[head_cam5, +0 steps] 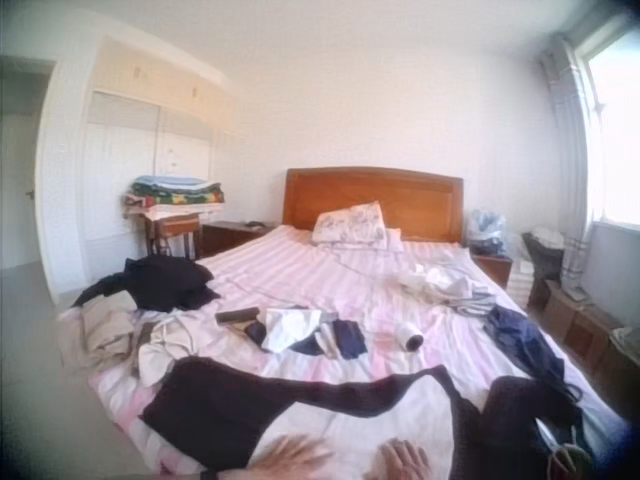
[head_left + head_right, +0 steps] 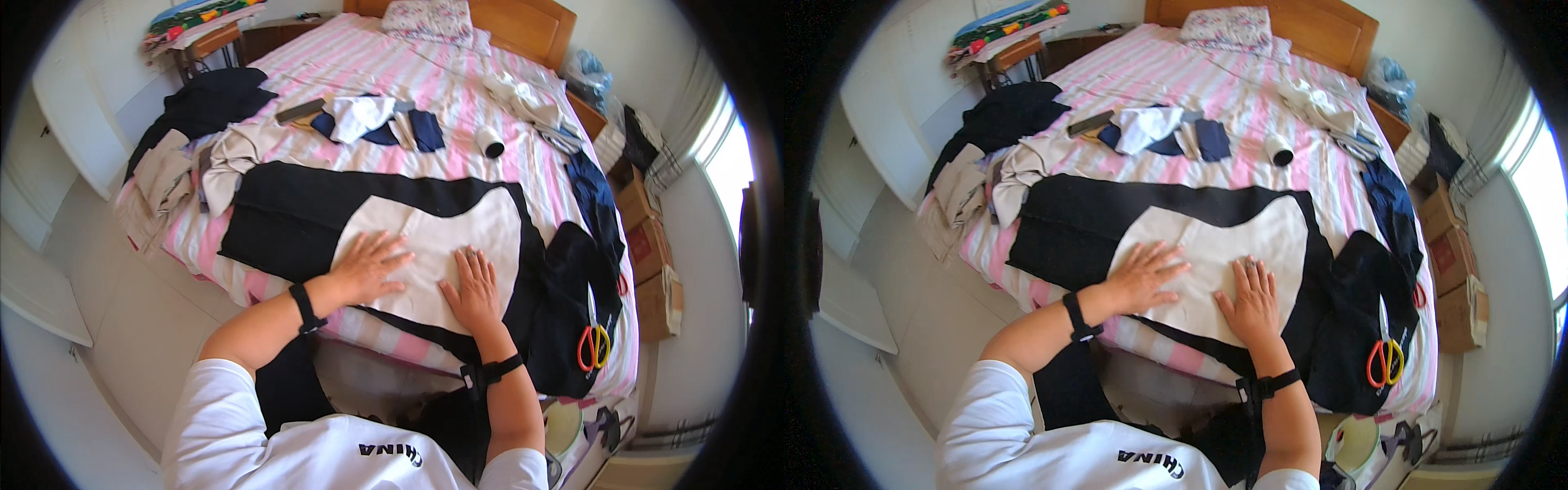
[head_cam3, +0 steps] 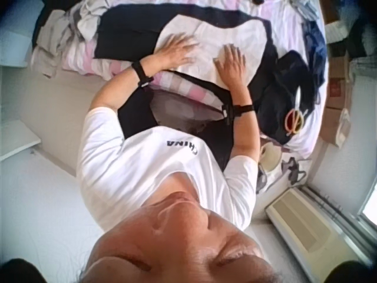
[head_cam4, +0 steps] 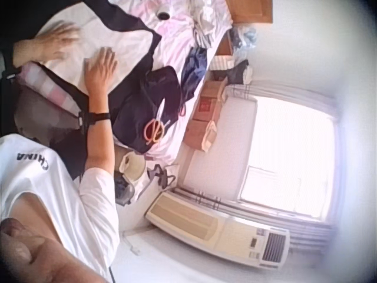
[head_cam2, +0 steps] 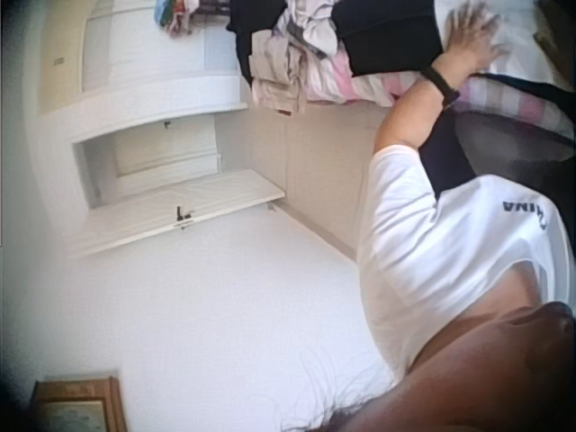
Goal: The person uses scissors to cut pieces of black and white fabric laid out on a bed.
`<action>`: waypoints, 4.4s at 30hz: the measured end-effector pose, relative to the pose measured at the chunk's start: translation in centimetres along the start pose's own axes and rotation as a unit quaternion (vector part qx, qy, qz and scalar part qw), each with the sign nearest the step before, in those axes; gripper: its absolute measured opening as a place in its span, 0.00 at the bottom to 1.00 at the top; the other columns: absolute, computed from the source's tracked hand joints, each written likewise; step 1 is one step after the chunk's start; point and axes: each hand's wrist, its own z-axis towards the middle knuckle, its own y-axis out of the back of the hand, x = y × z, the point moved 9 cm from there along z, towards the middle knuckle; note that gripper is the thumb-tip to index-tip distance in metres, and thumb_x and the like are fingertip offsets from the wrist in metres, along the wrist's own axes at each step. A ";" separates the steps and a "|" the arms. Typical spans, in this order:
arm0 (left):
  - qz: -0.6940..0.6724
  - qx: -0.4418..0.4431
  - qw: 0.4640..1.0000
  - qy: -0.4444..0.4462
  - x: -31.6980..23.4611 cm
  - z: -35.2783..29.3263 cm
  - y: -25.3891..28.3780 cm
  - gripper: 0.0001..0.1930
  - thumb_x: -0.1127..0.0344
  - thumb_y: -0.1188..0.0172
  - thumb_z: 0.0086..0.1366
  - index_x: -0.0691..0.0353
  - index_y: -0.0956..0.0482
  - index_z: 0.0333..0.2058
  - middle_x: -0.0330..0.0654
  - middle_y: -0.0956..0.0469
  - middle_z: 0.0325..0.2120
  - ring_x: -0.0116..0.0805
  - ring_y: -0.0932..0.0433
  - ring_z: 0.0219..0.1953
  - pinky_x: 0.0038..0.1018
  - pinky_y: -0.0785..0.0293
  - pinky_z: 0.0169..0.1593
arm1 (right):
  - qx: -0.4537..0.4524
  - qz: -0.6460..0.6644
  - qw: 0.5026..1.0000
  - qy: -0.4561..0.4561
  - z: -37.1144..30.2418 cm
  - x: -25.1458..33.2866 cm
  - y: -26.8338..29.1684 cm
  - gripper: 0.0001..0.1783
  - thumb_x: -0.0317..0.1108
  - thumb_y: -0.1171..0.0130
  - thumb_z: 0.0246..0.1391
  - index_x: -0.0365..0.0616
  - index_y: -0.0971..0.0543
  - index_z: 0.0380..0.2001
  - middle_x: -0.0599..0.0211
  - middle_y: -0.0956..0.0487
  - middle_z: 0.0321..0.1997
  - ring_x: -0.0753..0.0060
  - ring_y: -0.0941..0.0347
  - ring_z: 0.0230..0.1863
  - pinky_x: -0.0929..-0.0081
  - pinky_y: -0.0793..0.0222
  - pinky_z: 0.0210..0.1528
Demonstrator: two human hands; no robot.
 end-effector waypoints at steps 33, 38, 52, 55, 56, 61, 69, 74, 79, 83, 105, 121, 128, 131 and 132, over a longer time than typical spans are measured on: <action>0.128 -0.148 0.975 0.108 11.7 -13.7 6.9 0.22 0.73 0.55 0.61 0.60 0.29 0.55 0.44 0.29 0.56 0.43 0.31 0.59 0.37 0.38 0.64 | 0.039 -0.016 0.994 -0.105 -16.3 -4.4 6.0 0.51 0.40 0.29 0.37 0.44 0.40 0.65 0.50 0.49 0.73 0.47 0.56 0.73 0.52 0.59 0.71; 0.233 -0.130 0.963 0.040 11.1 -13.0 8.7 0.21 0.71 0.52 0.60 0.61 0.27 0.53 0.43 0.27 0.55 0.42 0.30 0.58 0.35 0.37 0.63 | 0.090 -0.096 0.987 -0.087 -17.4 -5.9 5.9 0.40 0.29 0.34 0.41 0.70 0.31 0.61 0.60 0.49 0.74 0.48 0.57 0.74 0.46 0.60 0.70; -0.011 -0.065 0.991 0.116 11.5 -15.3 8.9 0.34 0.84 0.54 0.53 0.62 0.38 0.61 0.50 0.36 0.61 0.48 0.37 0.63 0.38 0.41 0.65 | 0.073 0.016 0.996 -0.040 -16.1 -3.6 8.7 0.29 0.47 0.37 0.49 0.46 0.24 0.53 0.48 0.37 0.66 0.43 0.45 0.68 0.55 0.48 0.68; -0.128 -0.106 0.978 0.125 12.7 -15.4 9.1 0.31 0.81 0.54 0.55 0.65 0.37 0.60 0.55 0.33 0.58 0.51 0.35 0.61 0.35 0.40 0.64 | 0.024 0.038 0.999 -0.024 -13.4 -2.0 9.2 0.24 0.40 0.39 0.52 0.37 0.25 0.50 0.48 0.32 0.62 0.46 0.39 0.65 0.58 0.43 0.65; -0.123 -0.108 0.978 0.129 13.2 -15.5 9.0 0.31 0.81 0.54 0.55 0.65 0.37 0.60 0.55 0.33 0.58 0.51 0.35 0.61 0.35 0.40 0.64 | 0.006 0.063 0.998 -0.026 -12.2 -1.5 9.0 0.23 0.38 0.39 0.52 0.37 0.24 0.50 0.48 0.32 0.61 0.46 0.39 0.64 0.58 0.42 0.65; -0.157 -0.152 0.944 0.247 16.3 -15.1 8.7 0.19 0.72 0.51 0.63 0.67 0.31 0.54 0.55 0.28 0.52 0.53 0.29 0.55 0.35 0.35 0.59 | -0.055 0.076 0.996 -0.008 -6.9 1.2 6.4 0.26 0.37 0.41 0.55 0.36 0.29 0.55 0.48 0.34 0.63 0.46 0.42 0.66 0.57 0.46 0.67; -0.069 -0.091 0.993 0.023 5.0 -3.6 6.6 0.26 0.67 0.46 0.63 0.63 0.37 0.60 0.54 0.36 0.60 0.51 0.39 0.64 0.42 0.45 0.66 | -0.015 -0.037 0.999 -0.018 -4.3 1.9 1.3 0.38 0.53 0.45 0.55 0.43 0.38 0.64 0.49 0.42 0.69 0.47 0.52 0.72 0.50 0.60 0.71; 0.020 0.000 0.999 0.041 2.6 -3.0 1.4 0.34 0.47 0.53 0.67 0.56 0.47 0.66 0.49 0.52 0.68 0.45 0.56 0.71 0.48 0.59 0.69 | 0.000 -0.029 0.999 -0.014 -4.2 2.4 0.9 0.39 0.55 0.45 0.54 0.48 0.37 0.64 0.48 0.42 0.69 0.46 0.51 0.71 0.49 0.60 0.71; 0.017 0.004 0.996 0.085 4.2 -4.2 1.4 0.34 0.45 0.53 0.67 0.56 0.46 0.66 0.49 0.52 0.68 0.46 0.55 0.70 0.47 0.58 0.68 | -0.005 -0.025 1.000 -0.016 -4.3 2.2 1.1 0.39 0.56 0.45 0.53 0.47 0.35 0.63 0.47 0.41 0.68 0.46 0.51 0.71 0.49 0.60 0.71; -0.108 -0.015 0.988 0.111 8.2 -3.6 2.9 0.29 0.48 0.50 0.67 0.59 0.38 0.61 0.53 0.39 0.62 0.46 0.41 0.65 0.44 0.43 0.63 | -0.013 -0.022 1.000 -0.014 -4.2 2.2 1.1 0.38 0.57 0.45 0.54 0.46 0.35 0.63 0.47 0.40 0.68 0.45 0.50 0.70 0.49 0.60 0.71; 0.017 -0.032 0.865 0.501 34.3 -5.2 9.0 0.24 0.57 0.35 0.57 0.65 0.25 0.48 0.54 0.24 0.47 0.52 0.25 0.51 0.40 0.28 0.54 | 0.062 0.124 0.955 0.261 1.8 21.7 -4.9 0.37 0.52 0.45 0.55 0.43 0.37 0.63 0.57 0.43 0.71 0.56 0.51 0.72 0.52 0.60 0.72; 0.074 -0.231 0.910 0.335 31.2 -4.9 13.7 0.14 0.67 0.34 0.55 0.66 0.30 0.33 0.56 0.23 0.31 0.58 0.24 0.38 0.45 0.28 0.39 | 0.092 0.077 0.953 0.278 2.1 22.9 -6.1 0.39 0.59 0.45 0.52 0.52 0.35 0.64 0.61 0.41 0.70 0.55 0.51 0.72 0.52 0.60 0.71; 0.068 -0.209 0.915 0.339 32.8 -3.2 12.1 0.09 0.70 0.40 0.58 0.66 0.30 0.34 0.60 0.22 0.29 0.60 0.23 0.38 0.48 0.28 0.41 | 0.099 0.073 0.951 0.283 2.0 22.8 -6.4 0.39 0.59 0.46 0.53 0.51 0.35 0.64 0.66 0.40 0.70 0.55 0.51 0.72 0.52 0.60 0.71; 0.072 -0.200 0.915 0.344 33.5 -3.2 11.1 0.09 0.70 0.40 0.58 0.66 0.30 0.34 0.59 0.22 0.29 0.60 0.23 0.38 0.47 0.27 0.42 | 0.098 0.072 0.951 0.283 1.9 22.8 -6.3 0.39 0.60 0.46 0.53 0.51 0.35 0.64 0.66 0.40 0.70 0.56 0.51 0.72 0.52 0.60 0.71; 0.073 -0.198 0.915 0.344 33.9 -3.6 10.9 0.09 0.70 0.40 0.58 0.66 0.30 0.34 0.59 0.22 0.29 0.60 0.23 0.38 0.47 0.27 0.42 | 0.099 0.076 0.950 0.287 1.8 23.0 -6.2 0.39 0.60 0.47 0.53 0.51 0.35 0.64 0.66 0.40 0.70 0.56 0.51 0.72 0.52 0.60 0.71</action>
